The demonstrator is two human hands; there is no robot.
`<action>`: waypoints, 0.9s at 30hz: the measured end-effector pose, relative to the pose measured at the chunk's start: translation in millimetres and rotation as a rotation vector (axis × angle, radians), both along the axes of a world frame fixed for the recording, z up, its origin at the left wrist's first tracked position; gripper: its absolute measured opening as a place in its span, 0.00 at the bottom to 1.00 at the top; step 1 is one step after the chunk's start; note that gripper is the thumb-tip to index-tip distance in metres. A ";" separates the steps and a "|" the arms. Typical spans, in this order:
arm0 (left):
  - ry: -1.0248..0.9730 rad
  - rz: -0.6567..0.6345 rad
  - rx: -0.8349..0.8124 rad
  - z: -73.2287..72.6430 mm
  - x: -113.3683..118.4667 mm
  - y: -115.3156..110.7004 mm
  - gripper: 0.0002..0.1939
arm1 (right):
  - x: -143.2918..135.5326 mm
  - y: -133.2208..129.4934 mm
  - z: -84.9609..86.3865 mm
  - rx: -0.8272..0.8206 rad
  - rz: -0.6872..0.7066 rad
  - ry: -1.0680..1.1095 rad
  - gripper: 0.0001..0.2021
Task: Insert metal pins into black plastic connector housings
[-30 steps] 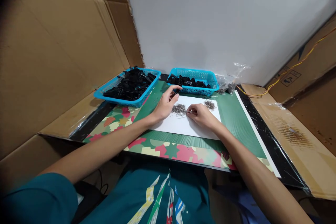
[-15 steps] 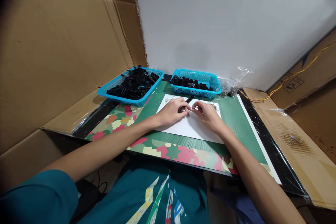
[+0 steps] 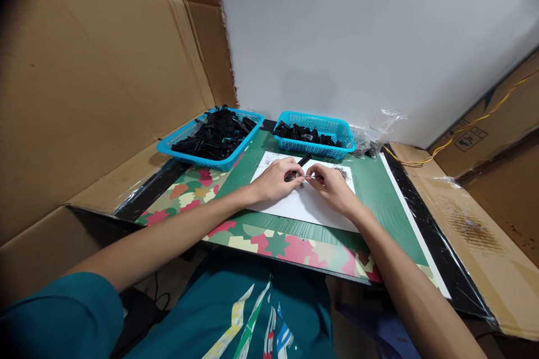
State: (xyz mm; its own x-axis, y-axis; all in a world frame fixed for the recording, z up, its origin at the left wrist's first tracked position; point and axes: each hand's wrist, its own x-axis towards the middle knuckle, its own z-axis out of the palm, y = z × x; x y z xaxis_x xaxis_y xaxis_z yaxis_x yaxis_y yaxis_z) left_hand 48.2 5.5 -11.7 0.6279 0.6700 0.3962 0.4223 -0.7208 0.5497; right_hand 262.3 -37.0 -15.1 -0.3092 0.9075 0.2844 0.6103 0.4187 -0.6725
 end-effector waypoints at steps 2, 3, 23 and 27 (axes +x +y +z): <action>-0.034 0.007 -0.017 1.1 0.6 0.2 0.06 | -0.2 -1.1 2.2 -0.040 0.006 0.050 0.10; -0.049 0.015 -0.031 1.8 0.9 0.3 0.07 | -0.3 -1.5 3.4 -0.067 0.011 0.078 0.11; -0.117 -0.010 -0.234 6.7 1.9 2.7 0.10 | 3.0 1.0 6.8 -0.167 -0.055 0.317 0.16; -0.086 -0.024 -0.199 8.9 -0.1 2.1 0.16 | 3.8 -3.4 9.2 -0.050 -0.088 0.252 0.14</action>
State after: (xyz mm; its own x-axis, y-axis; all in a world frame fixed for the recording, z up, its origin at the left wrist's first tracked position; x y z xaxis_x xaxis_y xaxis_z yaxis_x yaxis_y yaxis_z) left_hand 48.1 7.6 -2.7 0.6145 0.7254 0.3101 0.3518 -0.6038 0.7153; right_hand 266.0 -40.4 -5.9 -0.1533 0.9427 0.2964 0.4537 0.3336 -0.8264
